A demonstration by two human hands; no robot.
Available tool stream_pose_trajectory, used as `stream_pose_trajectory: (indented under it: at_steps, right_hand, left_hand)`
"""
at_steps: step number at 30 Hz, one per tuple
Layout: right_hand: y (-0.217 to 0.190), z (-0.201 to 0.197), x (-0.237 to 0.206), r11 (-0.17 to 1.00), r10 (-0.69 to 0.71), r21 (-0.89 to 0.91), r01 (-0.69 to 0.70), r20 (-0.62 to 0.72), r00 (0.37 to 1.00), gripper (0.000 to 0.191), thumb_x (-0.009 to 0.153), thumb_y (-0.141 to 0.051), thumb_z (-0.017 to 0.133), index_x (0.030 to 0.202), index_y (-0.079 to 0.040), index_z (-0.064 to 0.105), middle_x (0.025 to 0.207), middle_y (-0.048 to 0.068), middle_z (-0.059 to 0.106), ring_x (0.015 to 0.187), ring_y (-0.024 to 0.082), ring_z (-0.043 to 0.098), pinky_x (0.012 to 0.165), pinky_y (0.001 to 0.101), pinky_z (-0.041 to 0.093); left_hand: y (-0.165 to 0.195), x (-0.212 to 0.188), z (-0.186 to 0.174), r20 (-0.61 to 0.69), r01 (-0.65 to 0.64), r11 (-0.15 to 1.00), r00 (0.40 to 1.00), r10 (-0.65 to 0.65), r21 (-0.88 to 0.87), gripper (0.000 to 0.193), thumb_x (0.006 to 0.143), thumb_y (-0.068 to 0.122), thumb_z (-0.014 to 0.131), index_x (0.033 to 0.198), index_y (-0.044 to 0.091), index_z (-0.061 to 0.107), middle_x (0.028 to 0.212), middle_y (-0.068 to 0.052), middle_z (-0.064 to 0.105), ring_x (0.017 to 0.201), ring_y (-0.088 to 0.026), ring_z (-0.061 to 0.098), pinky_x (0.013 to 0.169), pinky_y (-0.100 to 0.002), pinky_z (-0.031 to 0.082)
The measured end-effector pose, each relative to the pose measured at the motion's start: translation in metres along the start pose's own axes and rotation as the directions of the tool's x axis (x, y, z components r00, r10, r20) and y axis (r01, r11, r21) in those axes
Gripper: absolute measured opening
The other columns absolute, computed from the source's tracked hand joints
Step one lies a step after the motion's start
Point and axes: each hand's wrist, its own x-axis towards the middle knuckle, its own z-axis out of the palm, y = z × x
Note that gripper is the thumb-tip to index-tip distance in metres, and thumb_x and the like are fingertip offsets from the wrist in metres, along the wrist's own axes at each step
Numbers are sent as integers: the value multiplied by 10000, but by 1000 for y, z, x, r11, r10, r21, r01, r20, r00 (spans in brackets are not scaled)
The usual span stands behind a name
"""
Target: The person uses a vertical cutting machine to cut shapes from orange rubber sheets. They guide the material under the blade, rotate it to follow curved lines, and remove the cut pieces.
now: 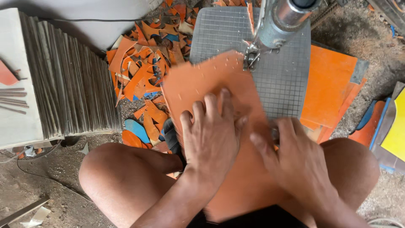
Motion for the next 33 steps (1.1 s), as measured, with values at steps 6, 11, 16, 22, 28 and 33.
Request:
stream_pose_trajectory:
  at_steps: [6,11,16,22,28,33]
  right_hand:
    - [34,6,-15,942,88,328,-73,-31,996,585,947,-373,681,1438,-66,596,1157,206,711,918,315,740,782,412,585]
    - [73,-3,2,971,92,218,-98,39,995,512,877,-325,739,1365,-177,695,1095,147,769,863,246,771,762,361,604]
    - [102,-4,14,947,-65,314,71,-31,997,478,843,-258,794,1293,-121,713,1070,118,784,802,187,753,708,305,593]
    - [116,-9,4,964,-37,263,38,-9,999,469,782,-231,818,1220,-80,743,868,100,780,657,114,719,597,275,557]
    - [130,-14,24,954,12,300,-23,39,999,399,822,-208,803,1186,-50,763,916,92,800,629,105,704,558,250,556]
    - [130,-16,33,945,44,321,-66,75,996,383,838,-215,785,1184,-52,759,944,101,799,720,105,745,640,240,611]
  left_hand:
    - [-22,-16,10,-299,-310,943,894,333,124,643,870,426,634,1434,130,543,1536,-194,400,1438,-449,319,1108,-704,254]
    - [-55,-12,11,-279,-563,822,779,562,86,649,858,620,604,1415,288,584,1584,-172,354,1485,-450,252,1095,-802,156]
    - [-66,-3,9,-261,-658,752,720,643,37,806,805,768,615,1425,254,599,1601,-198,356,1500,-420,298,1138,-779,190]
    - [-55,13,15,-261,-678,735,713,651,-18,982,629,769,718,1422,200,608,1568,-292,366,1477,-429,338,1135,-765,207]
    - [-52,21,20,-355,-688,726,681,640,-12,908,776,709,723,1436,95,618,1552,-324,420,1484,-468,394,1195,-672,292]
    - [-53,25,21,-370,-692,722,675,638,-17,874,811,677,717,1414,50,632,1530,-342,446,1462,-482,420,1207,-657,296]
